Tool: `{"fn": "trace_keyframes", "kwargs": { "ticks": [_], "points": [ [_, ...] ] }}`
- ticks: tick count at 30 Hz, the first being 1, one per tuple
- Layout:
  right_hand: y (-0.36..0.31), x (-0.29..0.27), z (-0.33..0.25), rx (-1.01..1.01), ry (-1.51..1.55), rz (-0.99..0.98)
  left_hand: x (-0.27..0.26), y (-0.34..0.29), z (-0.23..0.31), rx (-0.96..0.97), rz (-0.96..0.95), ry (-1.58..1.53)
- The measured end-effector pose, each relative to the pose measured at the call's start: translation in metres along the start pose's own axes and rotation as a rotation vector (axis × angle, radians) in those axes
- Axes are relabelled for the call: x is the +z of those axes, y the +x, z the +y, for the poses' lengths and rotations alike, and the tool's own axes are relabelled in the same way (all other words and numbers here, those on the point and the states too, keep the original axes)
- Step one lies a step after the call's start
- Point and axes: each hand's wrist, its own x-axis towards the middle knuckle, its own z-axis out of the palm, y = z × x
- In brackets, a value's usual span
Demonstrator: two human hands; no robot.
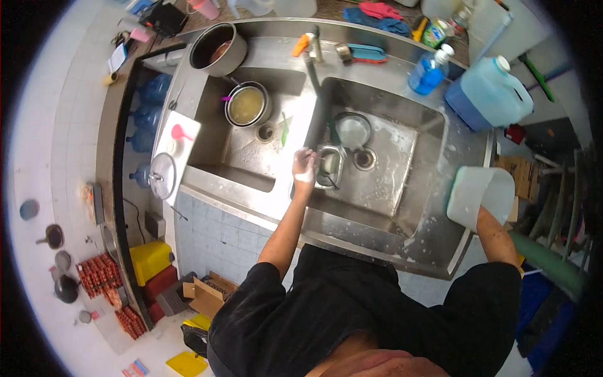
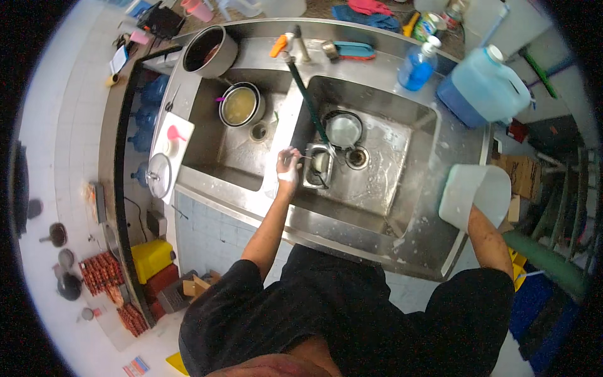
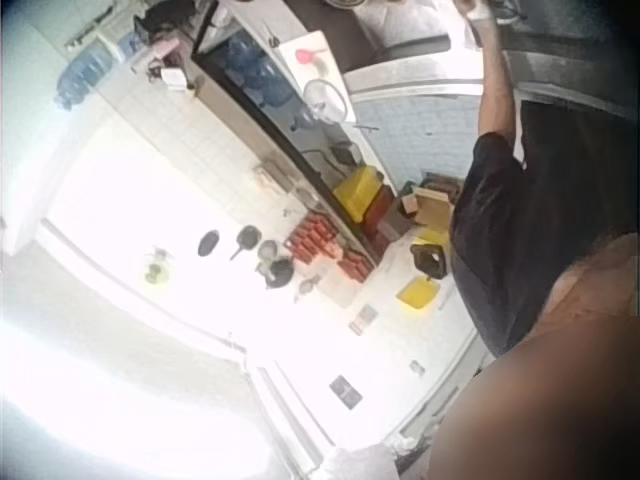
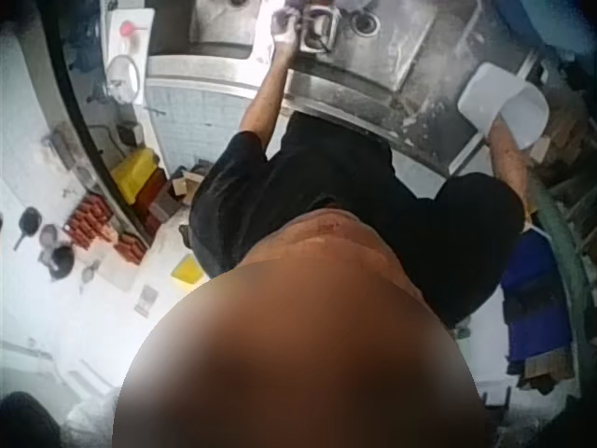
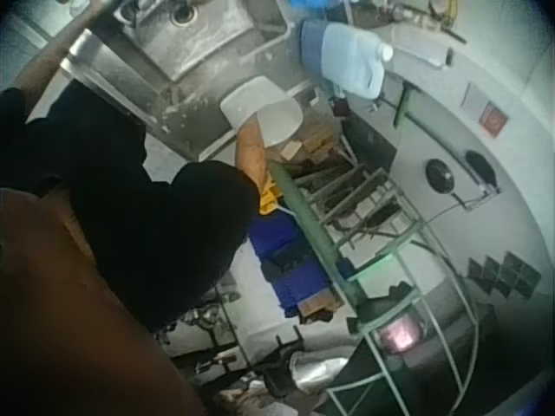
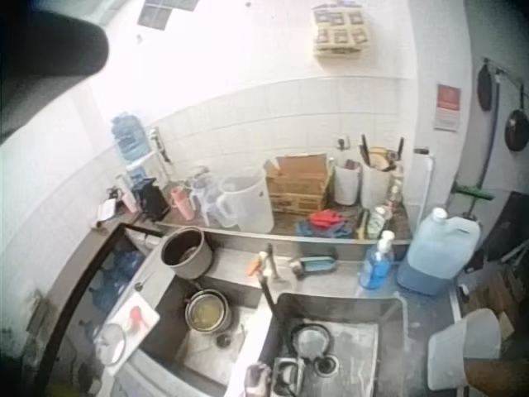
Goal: The person washes a plate, a pot, and several bowls by hand with a sponge and soapy water in a sink, then rinses them and places the plate on a rack.
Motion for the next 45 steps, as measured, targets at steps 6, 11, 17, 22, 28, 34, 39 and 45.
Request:
{"fn": "trace_keyframes", "kwargs": {
  "ticks": [6,11,17,22,28,34,39,45],
  "points": [
    [0.009,-0.013,0.039,-0.038,0.073,-0.023,-0.106,0.097,0.025,0.077,0.136,0.143],
    [-0.049,0.003,0.120,0.022,0.852,0.587,-0.220,0.268,-0.066,0.053,0.333,0.660],
    [-0.192,-0.046,-0.020,0.183,0.733,1.030,-0.223,0.327,-0.065,0.078,-0.114,1.127],
    [-0.203,-0.014,-0.053,0.269,0.570,1.278,-0.173,0.315,-0.187,0.447,-0.892,1.516],
    [-0.214,-0.021,-0.245,0.363,0.838,1.198,-0.151,0.319,-0.182,0.643,-1.054,1.889],
    [-0.170,0.024,-0.322,-0.004,0.862,1.093,-0.189,0.285,-0.127,0.234,-0.819,1.647],
    [-0.119,0.052,-0.387,-0.100,1.315,0.669,-0.196,0.203,-0.037,-0.326,-0.396,0.331],
    [-0.115,-0.028,-0.491,-0.763,1.406,0.484,-0.086,0.074,0.094,-0.835,-0.714,0.029]
  ]
}}
